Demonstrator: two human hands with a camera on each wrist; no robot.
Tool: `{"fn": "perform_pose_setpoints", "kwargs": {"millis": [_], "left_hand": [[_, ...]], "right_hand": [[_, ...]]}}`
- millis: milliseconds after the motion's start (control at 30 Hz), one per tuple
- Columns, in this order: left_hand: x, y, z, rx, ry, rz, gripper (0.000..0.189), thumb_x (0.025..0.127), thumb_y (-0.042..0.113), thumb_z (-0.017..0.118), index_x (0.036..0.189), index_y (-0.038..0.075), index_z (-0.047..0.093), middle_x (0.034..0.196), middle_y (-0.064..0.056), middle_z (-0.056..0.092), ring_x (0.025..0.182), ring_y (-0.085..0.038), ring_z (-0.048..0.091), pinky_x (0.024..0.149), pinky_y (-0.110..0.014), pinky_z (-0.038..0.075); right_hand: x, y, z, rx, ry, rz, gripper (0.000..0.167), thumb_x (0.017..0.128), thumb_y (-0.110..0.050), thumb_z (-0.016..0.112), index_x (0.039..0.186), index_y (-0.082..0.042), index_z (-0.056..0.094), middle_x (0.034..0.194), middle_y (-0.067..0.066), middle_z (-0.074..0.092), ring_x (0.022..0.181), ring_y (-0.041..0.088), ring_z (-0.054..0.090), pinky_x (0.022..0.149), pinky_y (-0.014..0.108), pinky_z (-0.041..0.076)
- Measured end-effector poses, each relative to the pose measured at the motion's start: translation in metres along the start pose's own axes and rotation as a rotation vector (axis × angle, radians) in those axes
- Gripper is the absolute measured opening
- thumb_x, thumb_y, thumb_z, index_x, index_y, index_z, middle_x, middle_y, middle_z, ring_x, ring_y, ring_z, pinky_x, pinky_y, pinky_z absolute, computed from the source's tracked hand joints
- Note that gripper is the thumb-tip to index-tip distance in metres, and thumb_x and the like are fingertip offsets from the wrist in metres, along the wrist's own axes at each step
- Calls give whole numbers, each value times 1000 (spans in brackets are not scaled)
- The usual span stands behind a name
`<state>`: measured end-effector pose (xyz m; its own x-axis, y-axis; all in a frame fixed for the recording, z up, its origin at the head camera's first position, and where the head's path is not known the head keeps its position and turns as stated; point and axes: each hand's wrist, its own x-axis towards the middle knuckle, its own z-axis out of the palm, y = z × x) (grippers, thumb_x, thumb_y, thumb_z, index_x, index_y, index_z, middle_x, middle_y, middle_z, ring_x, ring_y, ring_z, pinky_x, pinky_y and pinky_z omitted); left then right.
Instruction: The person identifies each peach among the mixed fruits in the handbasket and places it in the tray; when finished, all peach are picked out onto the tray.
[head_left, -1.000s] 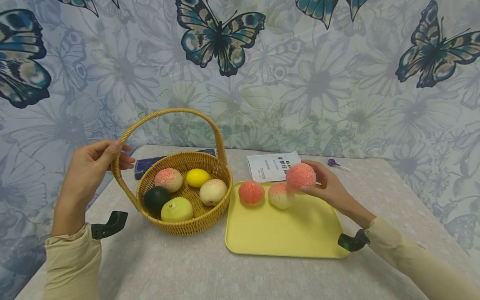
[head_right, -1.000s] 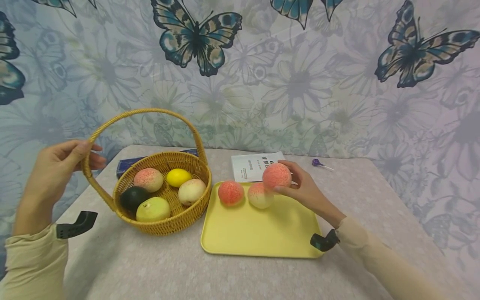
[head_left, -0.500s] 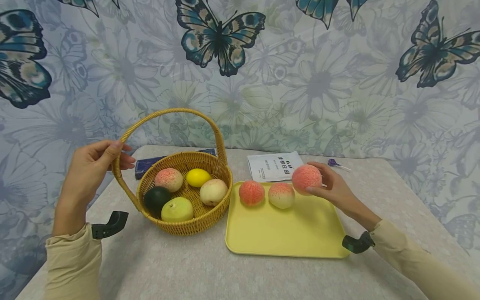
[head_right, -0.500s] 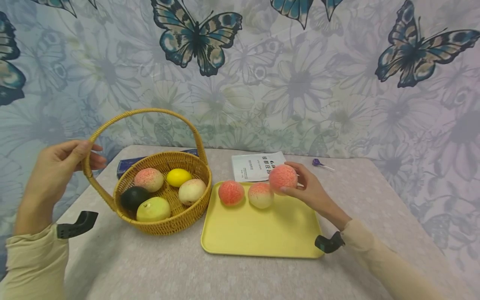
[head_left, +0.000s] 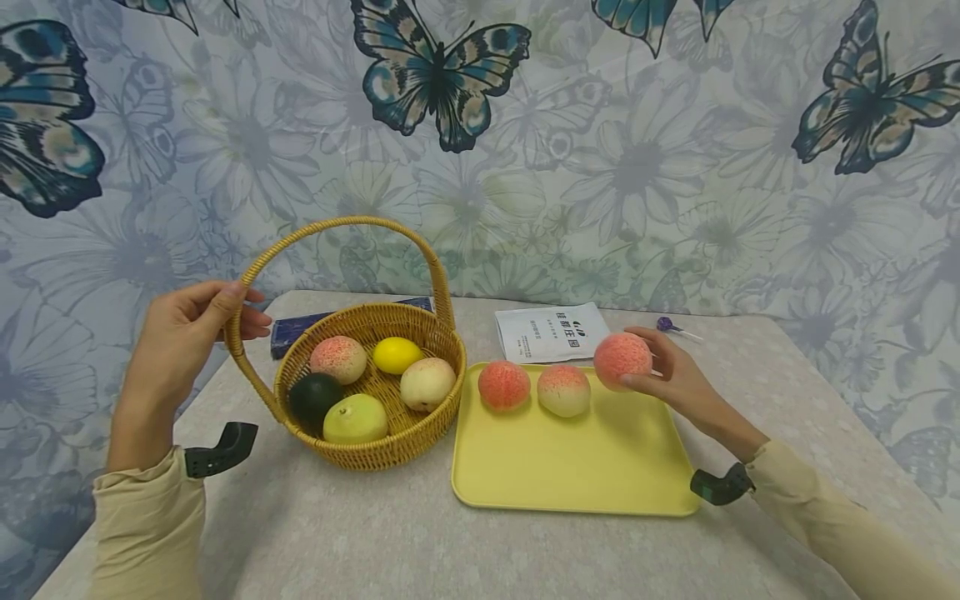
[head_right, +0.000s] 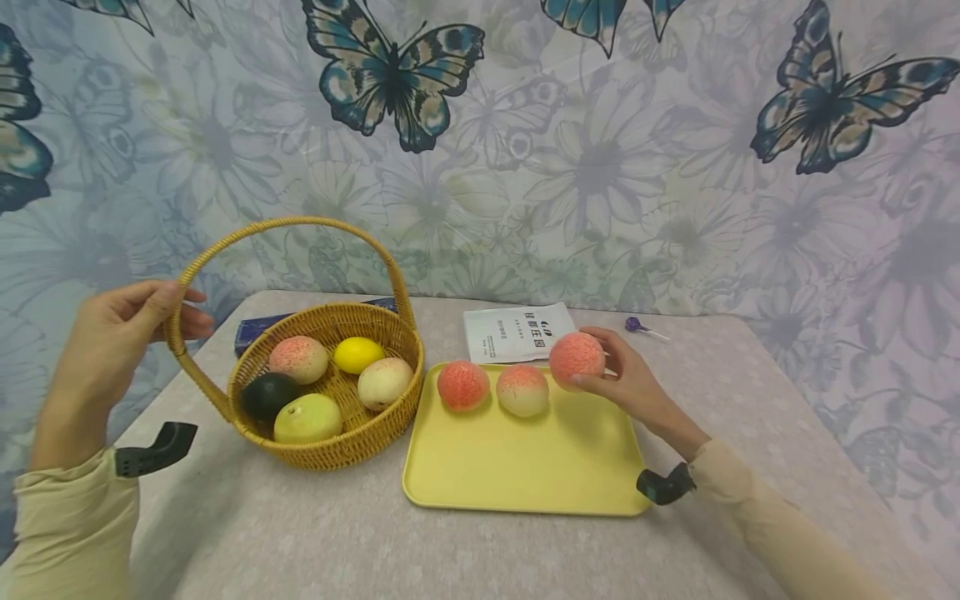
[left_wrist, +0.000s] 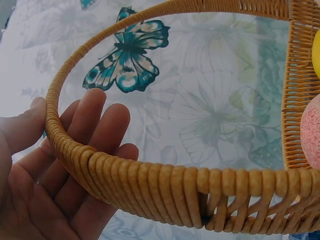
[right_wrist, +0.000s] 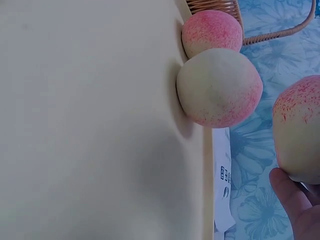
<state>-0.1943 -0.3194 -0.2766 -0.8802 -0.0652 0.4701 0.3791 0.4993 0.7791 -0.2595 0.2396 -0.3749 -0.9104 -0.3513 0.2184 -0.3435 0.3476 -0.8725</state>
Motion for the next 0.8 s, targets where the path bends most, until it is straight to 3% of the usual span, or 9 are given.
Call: {"fn": "perform_pose_setpoints", "kwargs": {"millis": [133,400,800], "left_hand": [[0,1,0,-2,-1,-2,29,100,26,50,103,1,66,74,5,71,68,-9,70,67,-16,54],[0,0,0,-28,2,6,28,100,24,51,102,1,67,73,4,71,67,-9,70,66,-17,54],[0,0,-1,-22,-1,-7,28,100,25,51,103,2,67,74,4,71,68,-10,71,67,-16,54]], "right_hand": [[1,4,-3,-22,-2,11,64,90,-14,68,144,-9,34,137,15,45,112,7,54,83,25,53],[4,12,-4,-54,-31,79,64,90,-20,68,144,-8,35,139,15,45,121,36,50,87,31,50],[3,22,-6,-74,-85,179,67,88,-27,70,140,-9,33,142,18,38,128,44,44,99,57,42]]}}
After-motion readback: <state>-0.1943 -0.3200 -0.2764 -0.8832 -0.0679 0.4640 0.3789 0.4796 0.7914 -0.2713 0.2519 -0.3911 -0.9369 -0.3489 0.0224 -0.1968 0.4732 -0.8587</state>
